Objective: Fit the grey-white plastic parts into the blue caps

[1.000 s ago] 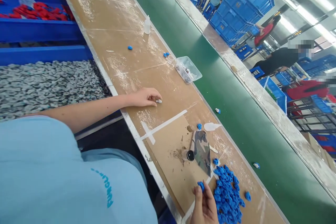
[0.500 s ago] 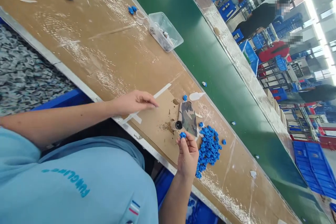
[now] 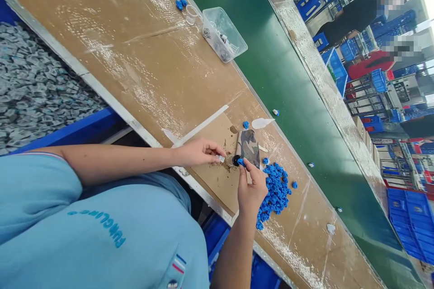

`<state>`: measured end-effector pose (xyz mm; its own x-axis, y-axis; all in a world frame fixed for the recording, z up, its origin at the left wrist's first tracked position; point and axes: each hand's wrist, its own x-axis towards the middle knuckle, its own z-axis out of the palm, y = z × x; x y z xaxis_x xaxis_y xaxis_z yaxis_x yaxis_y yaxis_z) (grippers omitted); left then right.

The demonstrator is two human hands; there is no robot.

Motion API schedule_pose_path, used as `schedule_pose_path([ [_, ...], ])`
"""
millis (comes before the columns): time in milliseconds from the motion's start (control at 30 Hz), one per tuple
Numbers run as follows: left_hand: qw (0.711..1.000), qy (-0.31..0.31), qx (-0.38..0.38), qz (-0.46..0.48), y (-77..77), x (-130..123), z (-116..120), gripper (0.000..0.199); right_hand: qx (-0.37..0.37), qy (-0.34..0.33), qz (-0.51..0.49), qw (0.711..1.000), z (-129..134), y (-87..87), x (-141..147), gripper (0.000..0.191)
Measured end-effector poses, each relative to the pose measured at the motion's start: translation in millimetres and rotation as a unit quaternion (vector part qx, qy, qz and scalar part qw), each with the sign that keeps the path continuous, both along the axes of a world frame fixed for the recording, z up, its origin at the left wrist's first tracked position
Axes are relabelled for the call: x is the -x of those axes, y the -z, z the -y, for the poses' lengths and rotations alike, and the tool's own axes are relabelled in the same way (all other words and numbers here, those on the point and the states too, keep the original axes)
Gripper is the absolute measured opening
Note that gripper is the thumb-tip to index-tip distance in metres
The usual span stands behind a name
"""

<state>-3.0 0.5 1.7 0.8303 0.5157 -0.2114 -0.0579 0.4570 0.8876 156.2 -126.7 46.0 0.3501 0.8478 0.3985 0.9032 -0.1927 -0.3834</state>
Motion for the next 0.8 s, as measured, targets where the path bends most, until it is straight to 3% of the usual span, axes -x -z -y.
schedule_pose_path([
  [500,1.000,-0.026,0.013,0.008,5.1,-1,6,0.021,-0.002,-0.009,0.006,1.000,2,-2.4,1,0.019],
  [667,1.000,-0.020,0.006,0.020,4.5,0,6,0.021,-0.017,0.039,-0.095,0.995,6,-6.0,14,0.022],
  [800,0.999,-0.002,-0.005,0.032,5.6,0,7,0.020,0.000,0.007,-0.175,0.985,5,-8.1,31,0.021],
])
